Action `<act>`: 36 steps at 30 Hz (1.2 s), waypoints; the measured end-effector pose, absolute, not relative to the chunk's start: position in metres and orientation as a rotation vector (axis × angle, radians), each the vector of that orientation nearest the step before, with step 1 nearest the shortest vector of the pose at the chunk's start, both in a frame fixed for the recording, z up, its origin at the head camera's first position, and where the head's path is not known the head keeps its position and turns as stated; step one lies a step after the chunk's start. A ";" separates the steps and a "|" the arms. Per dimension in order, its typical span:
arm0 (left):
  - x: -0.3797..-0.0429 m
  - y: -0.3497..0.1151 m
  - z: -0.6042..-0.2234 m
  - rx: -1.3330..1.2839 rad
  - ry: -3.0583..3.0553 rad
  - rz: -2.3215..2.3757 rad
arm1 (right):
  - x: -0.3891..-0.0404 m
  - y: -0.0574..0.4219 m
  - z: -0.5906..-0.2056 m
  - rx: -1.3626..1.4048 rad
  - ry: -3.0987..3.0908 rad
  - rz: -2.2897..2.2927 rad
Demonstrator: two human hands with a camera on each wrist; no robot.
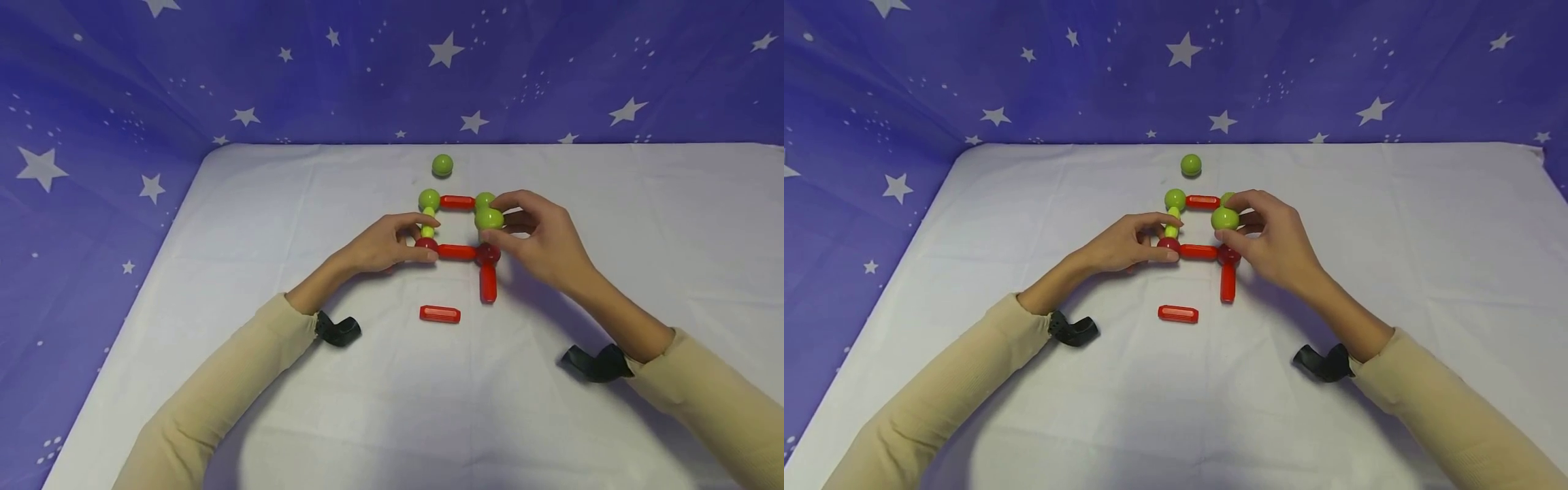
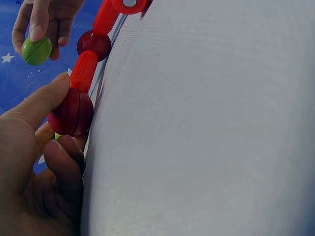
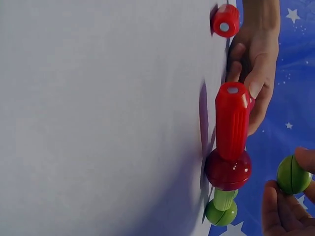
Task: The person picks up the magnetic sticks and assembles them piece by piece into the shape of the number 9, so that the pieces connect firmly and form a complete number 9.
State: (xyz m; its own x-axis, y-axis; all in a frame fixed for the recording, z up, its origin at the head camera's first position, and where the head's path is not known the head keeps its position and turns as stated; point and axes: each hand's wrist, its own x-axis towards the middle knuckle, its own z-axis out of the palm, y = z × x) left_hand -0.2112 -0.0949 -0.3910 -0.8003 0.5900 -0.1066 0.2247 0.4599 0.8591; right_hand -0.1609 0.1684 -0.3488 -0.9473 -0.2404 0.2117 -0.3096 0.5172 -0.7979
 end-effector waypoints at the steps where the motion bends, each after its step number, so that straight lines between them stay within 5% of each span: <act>1: -0.211 -0.095 -0.391 0.684 2.320 1.279 | -0.159 0.169 -0.349 0.483 -2.674 1.425; 36: -0.212 -0.095 -0.393 0.681 2.333 1.272 | -0.096 0.182 -0.362 0.877 -2.670 1.416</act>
